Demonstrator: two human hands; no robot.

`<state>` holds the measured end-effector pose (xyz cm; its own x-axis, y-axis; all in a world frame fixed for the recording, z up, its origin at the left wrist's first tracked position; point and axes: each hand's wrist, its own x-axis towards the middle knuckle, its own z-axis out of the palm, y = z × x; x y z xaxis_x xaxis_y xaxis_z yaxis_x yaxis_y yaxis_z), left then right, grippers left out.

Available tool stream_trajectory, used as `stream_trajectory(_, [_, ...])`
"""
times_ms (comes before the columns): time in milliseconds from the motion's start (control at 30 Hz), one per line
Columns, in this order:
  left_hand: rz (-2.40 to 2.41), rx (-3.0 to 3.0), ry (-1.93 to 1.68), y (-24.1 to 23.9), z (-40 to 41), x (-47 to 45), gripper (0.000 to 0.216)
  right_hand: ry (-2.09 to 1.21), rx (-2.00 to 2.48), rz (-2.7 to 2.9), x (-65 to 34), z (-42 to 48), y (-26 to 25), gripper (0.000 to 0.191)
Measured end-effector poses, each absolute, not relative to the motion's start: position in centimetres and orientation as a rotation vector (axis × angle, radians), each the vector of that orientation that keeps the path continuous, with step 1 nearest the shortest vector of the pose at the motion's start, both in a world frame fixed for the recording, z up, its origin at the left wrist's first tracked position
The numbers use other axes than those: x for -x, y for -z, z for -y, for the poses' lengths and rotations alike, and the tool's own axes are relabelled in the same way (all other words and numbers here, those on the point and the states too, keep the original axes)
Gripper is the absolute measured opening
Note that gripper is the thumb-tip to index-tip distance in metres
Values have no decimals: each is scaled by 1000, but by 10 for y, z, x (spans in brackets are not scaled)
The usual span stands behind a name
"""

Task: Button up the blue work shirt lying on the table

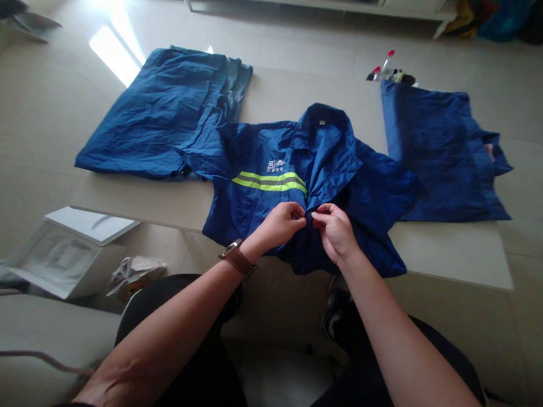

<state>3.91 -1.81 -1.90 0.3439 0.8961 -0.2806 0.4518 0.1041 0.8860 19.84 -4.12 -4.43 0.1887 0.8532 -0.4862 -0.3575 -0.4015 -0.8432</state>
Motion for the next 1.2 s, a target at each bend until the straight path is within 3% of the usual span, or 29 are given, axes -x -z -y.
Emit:
stream_trajectory(200, [-1277,-1602,-444,6,21,-35,12,-1422,1357,401,-198,38,41,29])
stream_trajectory(467, [-1126,-1730,-88,10,15,-20,3,-1172,1465,593,-196,38,50,45])
stream_trajectory(533, [-1130,-1830,-165,10,11,-16,5,-1125,1473,649,-195,38,49,43])
stream_trajectory(667, [-1077,-2122,-491,11,6,-8,30,-1071,1498,710,-196,39,46,37])
stream_trajectory(900, [-1310,-2238,-41,19,10,-6,29,-959,1537,831,-196,42,38,30])
stream_trajectory(1200, [-1402,-2280,4,31,16,-20,27,-988,1548,1014,-191,48,37,33])
